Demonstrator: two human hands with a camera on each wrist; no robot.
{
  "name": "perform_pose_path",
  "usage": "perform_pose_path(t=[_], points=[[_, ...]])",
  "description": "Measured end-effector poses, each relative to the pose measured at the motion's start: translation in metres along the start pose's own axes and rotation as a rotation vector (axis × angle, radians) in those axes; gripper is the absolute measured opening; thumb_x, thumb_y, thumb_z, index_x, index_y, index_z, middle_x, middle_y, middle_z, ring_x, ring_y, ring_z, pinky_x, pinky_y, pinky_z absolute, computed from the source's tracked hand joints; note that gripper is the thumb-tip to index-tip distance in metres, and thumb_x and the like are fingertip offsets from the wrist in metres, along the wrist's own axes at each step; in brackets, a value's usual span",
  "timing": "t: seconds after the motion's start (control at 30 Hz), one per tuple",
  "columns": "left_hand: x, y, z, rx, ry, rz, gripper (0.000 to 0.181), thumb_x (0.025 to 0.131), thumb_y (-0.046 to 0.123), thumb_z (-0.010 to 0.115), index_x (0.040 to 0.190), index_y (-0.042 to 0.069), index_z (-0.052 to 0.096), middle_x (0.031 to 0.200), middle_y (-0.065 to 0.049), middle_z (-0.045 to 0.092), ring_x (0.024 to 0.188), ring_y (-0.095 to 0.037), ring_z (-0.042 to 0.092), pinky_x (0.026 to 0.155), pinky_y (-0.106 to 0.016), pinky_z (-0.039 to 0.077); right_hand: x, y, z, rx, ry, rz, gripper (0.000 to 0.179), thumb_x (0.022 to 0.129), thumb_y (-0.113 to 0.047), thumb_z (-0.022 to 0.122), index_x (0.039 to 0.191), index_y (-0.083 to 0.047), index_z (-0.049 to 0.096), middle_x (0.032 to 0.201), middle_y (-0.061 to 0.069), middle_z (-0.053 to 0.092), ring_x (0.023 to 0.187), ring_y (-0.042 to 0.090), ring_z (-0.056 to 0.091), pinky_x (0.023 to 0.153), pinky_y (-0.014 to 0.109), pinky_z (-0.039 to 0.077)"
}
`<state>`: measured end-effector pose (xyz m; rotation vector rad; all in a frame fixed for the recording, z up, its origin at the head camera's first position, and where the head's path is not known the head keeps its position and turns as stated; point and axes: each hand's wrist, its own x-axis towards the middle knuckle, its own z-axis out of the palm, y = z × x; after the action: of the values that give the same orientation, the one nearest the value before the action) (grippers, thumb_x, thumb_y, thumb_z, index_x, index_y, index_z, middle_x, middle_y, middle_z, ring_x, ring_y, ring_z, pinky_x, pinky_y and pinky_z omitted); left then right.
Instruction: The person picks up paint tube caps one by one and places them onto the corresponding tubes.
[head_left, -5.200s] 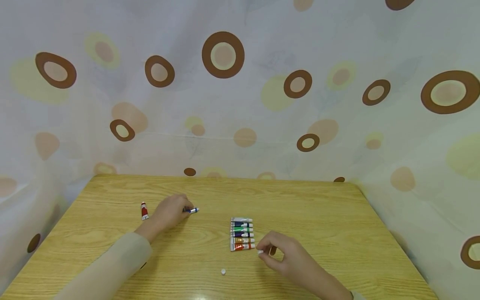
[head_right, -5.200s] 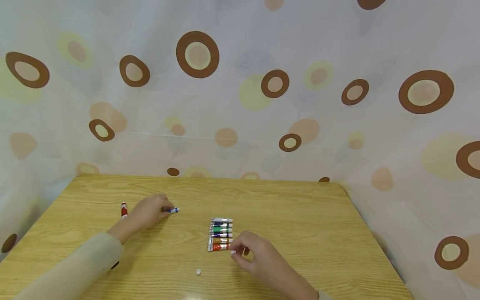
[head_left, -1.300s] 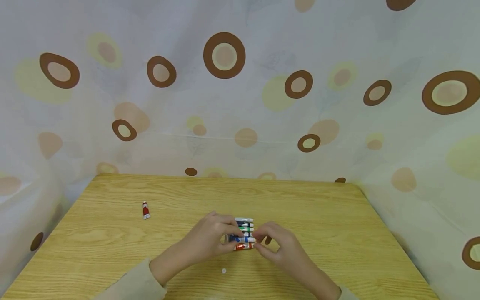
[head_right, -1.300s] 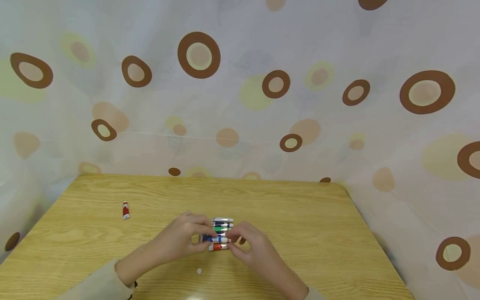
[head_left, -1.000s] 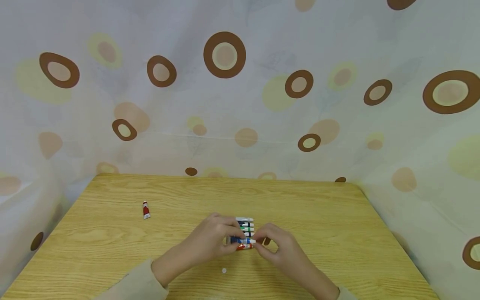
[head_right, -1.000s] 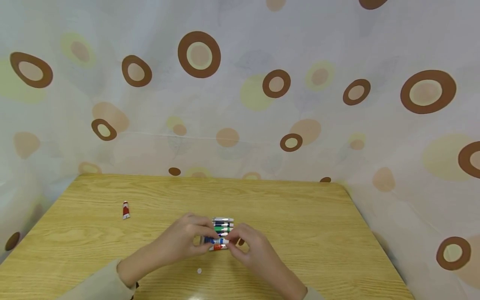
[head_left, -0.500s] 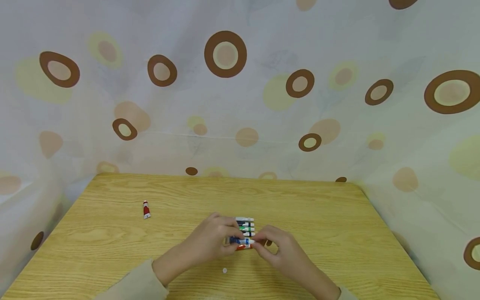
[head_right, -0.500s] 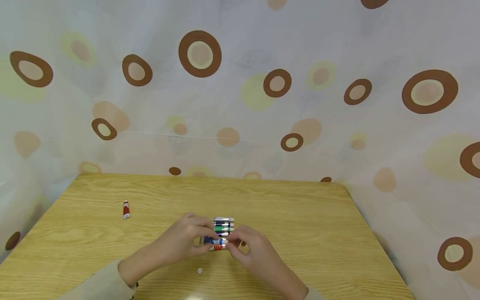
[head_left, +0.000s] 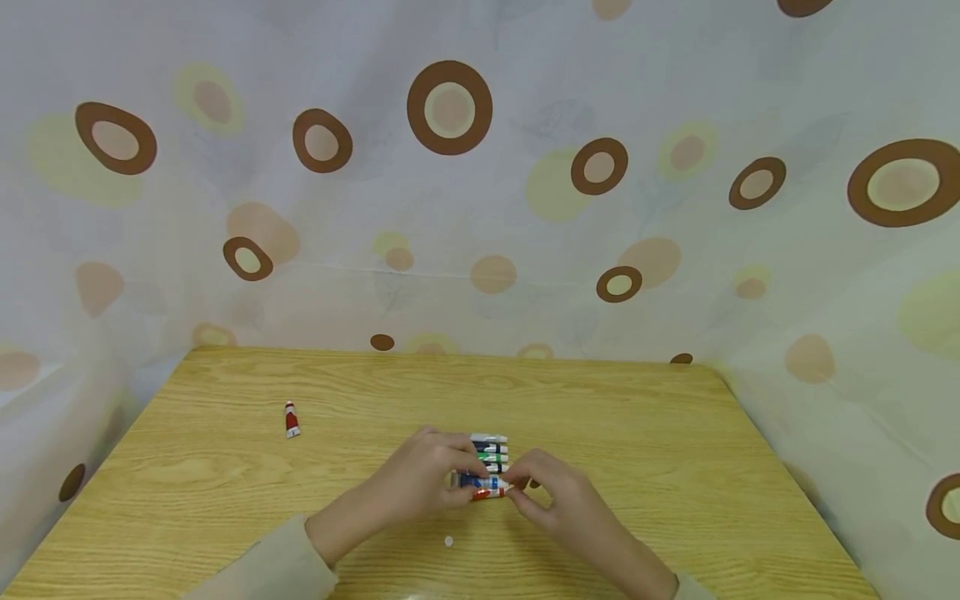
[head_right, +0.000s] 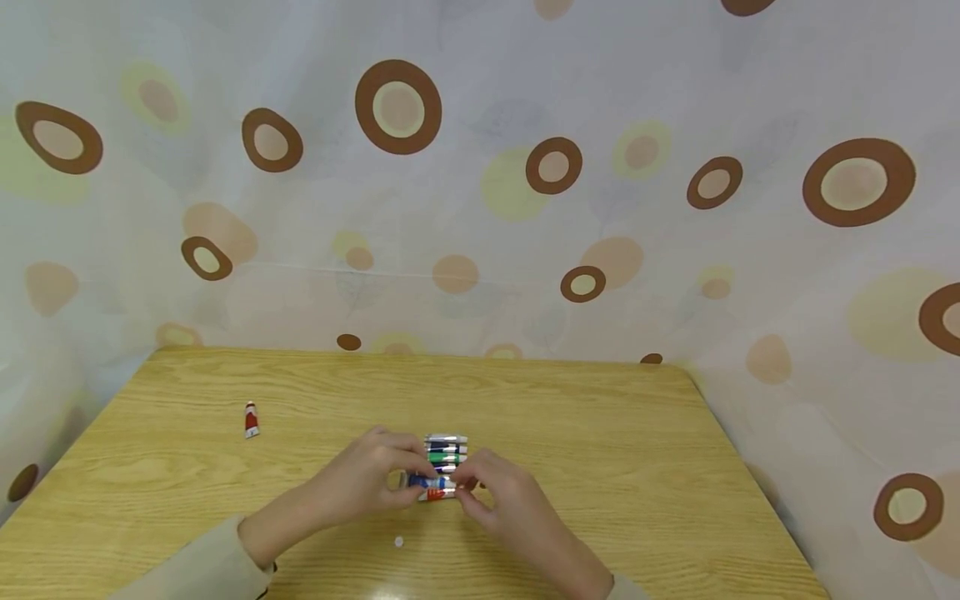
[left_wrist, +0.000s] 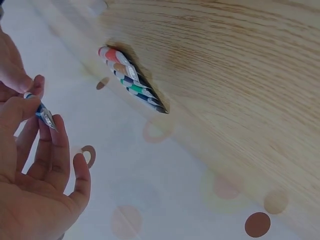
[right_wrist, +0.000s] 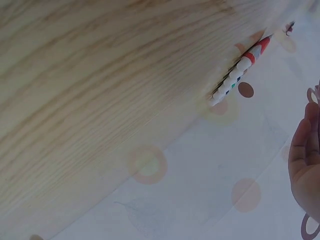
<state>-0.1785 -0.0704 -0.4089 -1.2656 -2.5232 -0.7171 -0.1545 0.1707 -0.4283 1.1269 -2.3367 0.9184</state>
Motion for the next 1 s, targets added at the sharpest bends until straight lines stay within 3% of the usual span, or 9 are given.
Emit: perform_pose_path(t=[0.43, 0.6, 0.77, 1.0], points=[[0.0010, 0.0064, -0.0012, 0.092, 0.038, 0.040, 0.017, 0.080, 0.016, 0.088, 0.096, 0.018, 0.083, 0.095, 0.010, 0.075, 0.083, -0.001, 0.066, 0.077, -0.019, 0.046, -0.0016, -0.0012, -0.0001, 0.029, 0.018, 0.032, 0.017, 0.091, 0.000, 0.074, 0.099, -0.015, 0.072, 0.091, -0.008, 0.069, 0.080, 0.000, 0.059, 0.068, 0.022, 0.057], [-0.0004, 0.0050, -0.0014, 0.058, 0.018, 0.017, 0.018, 0.081, 0.016, 0.087, 0.098, 0.018, 0.083, 0.096, 0.009, 0.076, 0.084, -0.002, 0.068, 0.079, -0.022, 0.049, -0.0033, -0.0013, -0.0006, 0.010, 0.024, 0.032, 0.019, 0.088, -0.004, 0.079, 0.104, -0.013, 0.074, 0.095, -0.005, 0.071, 0.081, 0.005, 0.062, 0.070, 0.021, 0.057], [-0.0008, 0.0033, -0.0015, -0.005, 0.008, 0.006, 0.016, 0.083, 0.015, 0.086, 0.098, 0.018, 0.082, 0.096, 0.008, 0.075, 0.084, -0.001, 0.068, 0.078, -0.022, 0.048, -0.0018, -0.0015, -0.0008, -0.026, 0.040, -0.034, 0.032, 0.080, 0.001, 0.084, 0.106, -0.013, 0.071, 0.098, -0.003, 0.072, 0.082, 0.009, 0.065, 0.074, 0.018, 0.056], [0.0008, 0.0057, -0.0041, -0.044, -0.020, -0.011, 0.015, 0.085, 0.013, 0.084, 0.100, 0.016, 0.083, 0.096, 0.008, 0.075, 0.080, 0.002, 0.065, 0.074, -0.017, 0.041, -0.0011, 0.0007, 0.0012, -0.014, 0.070, -0.101, 0.025, 0.084, 0.002, 0.080, 0.103, -0.012, 0.072, 0.097, -0.003, 0.071, 0.082, 0.007, 0.065, 0.079, 0.009, 0.052]])
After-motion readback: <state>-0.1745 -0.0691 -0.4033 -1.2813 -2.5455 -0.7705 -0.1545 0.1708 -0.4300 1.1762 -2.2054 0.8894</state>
